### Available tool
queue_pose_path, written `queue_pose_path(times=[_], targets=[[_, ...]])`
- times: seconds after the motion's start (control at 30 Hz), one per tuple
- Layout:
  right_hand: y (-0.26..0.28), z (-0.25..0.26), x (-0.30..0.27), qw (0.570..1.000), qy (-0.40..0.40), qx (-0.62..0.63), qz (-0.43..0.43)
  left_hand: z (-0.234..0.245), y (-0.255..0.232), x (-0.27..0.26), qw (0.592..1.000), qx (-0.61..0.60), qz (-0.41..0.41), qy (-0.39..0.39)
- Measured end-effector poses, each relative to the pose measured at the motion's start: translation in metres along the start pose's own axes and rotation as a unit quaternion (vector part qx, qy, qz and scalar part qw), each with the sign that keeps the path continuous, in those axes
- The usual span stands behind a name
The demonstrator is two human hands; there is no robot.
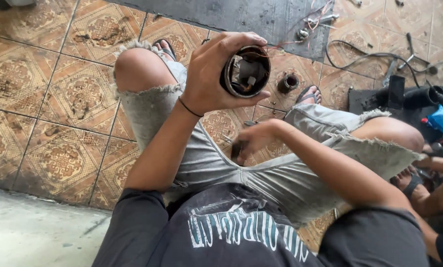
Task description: The person sits on the floor and uses pliers to pull and adjust copper wires inside a cylindrical motor housing. They repeatedly insert and remove the wires, manipulating them with their hands and the tool.
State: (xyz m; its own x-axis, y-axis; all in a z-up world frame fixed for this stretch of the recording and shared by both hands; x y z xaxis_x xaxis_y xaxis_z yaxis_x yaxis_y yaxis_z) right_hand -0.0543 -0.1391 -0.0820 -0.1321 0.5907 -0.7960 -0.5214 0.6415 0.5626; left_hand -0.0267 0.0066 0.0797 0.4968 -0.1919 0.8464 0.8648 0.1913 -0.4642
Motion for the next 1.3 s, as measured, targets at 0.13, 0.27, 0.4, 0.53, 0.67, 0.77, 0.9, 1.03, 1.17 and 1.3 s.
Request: queue_pose_path(times=[0.13, 0.27, 0.4, 0.53, 0.67, 0.77, 0.9, 1.03, 1.17, 1.3], targets=[[0.045, 0.024, -0.113, 0.953, -0.206, 0.064, 0.211, -0.005, 0.006, -0.002, 1.000, -0.002, -0.008, 0.003], [0.012, 0.043, -0.201, 0.729, -0.606, 0.317, 0.037, -0.014, 0.008, -0.006, 0.999, 0.031, -0.033, 0.023], [0.018, 0.056, -0.194, 0.702, -0.653, 0.087, 0.271, -0.028, 0.017, -0.013, 0.995, 0.068, -0.065, 0.037], [0.009, 0.052, -0.183, 0.651, -0.713, 0.061, 0.253, -0.036, 0.010, -0.006, 0.994, 0.036, -0.069, 0.076], [0.019, 0.041, -0.193, 0.620, -0.733, 0.043, 0.277, -0.040, 0.010, -0.006, 0.995, 0.040, -0.051, 0.081], [0.028, 0.035, -0.196, 0.607, -0.739, 0.066, 0.285, -0.041, 0.011, -0.005, 0.994, 0.032, -0.031, 0.100], [0.037, 0.029, -0.199, 0.568, -0.757, 0.108, 0.303, -0.047, 0.024, -0.012, 0.989, 0.045, -0.008, 0.140], [0.035, 0.032, -0.201, 0.536, -0.783, 0.119, 0.292, -0.046, 0.023, -0.012, 0.989, 0.040, -0.010, 0.145], [0.040, 0.033, -0.207, 0.515, -0.788, 0.201, 0.270, -0.047, 0.025, -0.011, 0.987, 0.010, 0.034, 0.158], [0.023, 0.042, -0.197, 0.628, -0.729, 0.255, 0.099, -0.049, 0.034, -0.017, 0.987, 0.024, 0.035, 0.158]])
Point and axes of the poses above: each hand's wrist, its own x-axis towards the middle knuckle, its own z-axis out of the back of the hand, y = z × x, the point moved 5 cm from there along x, towards the middle knuckle, and after that the axes turned 8 degrees about -x, right-handed, at the moved point
